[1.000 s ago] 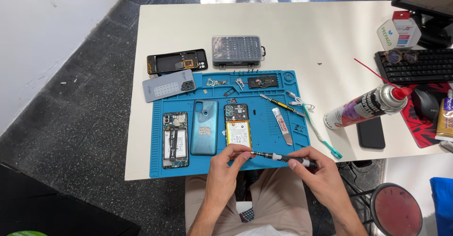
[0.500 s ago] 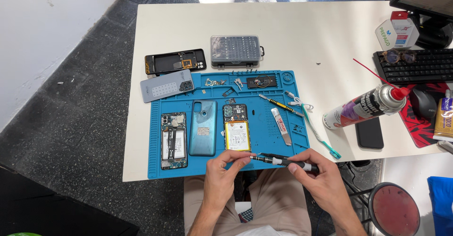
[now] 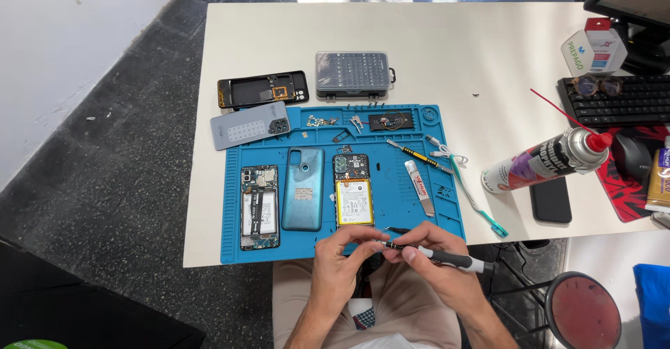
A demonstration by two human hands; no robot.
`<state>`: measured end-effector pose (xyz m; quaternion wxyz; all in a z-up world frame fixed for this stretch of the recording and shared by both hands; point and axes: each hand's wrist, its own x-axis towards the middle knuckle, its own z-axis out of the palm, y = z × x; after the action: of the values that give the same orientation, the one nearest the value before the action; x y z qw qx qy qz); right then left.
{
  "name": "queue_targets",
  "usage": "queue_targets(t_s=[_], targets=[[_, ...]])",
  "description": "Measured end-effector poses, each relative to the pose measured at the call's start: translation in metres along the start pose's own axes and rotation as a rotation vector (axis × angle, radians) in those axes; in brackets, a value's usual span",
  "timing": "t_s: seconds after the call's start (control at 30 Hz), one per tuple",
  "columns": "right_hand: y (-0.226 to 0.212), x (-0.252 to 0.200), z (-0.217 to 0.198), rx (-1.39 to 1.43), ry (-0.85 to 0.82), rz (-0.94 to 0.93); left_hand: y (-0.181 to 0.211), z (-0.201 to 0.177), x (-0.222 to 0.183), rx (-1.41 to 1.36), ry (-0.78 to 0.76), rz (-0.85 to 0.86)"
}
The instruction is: The person uses a precision screwdriver to remove and reinstall screws on a disassembled smartphone placed on a blue anti-static mat. The person repeatedly switches screwdriver bits and handles the phone's internal components while working at a cluttered repair bench.
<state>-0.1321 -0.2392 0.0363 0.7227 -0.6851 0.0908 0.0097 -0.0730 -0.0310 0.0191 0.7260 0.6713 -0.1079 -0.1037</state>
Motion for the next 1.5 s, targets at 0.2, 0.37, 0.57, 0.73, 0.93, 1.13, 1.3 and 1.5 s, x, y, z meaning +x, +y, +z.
queue_targets(t_s=[0.2,0.37,0.57,0.73,0.93,1.13,1.3,1.5], targets=[[-0.003,-0.001,0.005,-0.008,0.040,-0.058,0.003,-0.003,-0.001,0.011,0.008,-0.014],[-0.004,-0.004,0.006,-0.059,0.052,-0.081,0.007,-0.008,0.001,0.053,-0.041,0.029],[-0.001,-0.003,0.006,-0.056,0.047,-0.070,0.005,-0.011,0.001,0.113,-0.071,0.109],[-0.001,-0.003,0.006,-0.109,0.071,-0.049,0.001,-0.010,-0.001,0.155,-0.063,0.199],[0.004,0.001,0.006,-0.098,0.086,-0.030,-0.006,-0.017,-0.001,0.146,-0.134,0.159],[0.014,0.021,-0.002,-0.311,0.124,0.101,-0.029,-0.023,-0.009,0.584,0.054,0.383],[-0.022,0.036,0.020,-0.480,0.113,0.249,-0.045,-0.022,-0.014,0.829,-0.042,0.639],[-0.041,0.048,0.035,-0.581,0.092,0.371,-0.062,-0.023,-0.016,0.857,-0.063,0.681]])
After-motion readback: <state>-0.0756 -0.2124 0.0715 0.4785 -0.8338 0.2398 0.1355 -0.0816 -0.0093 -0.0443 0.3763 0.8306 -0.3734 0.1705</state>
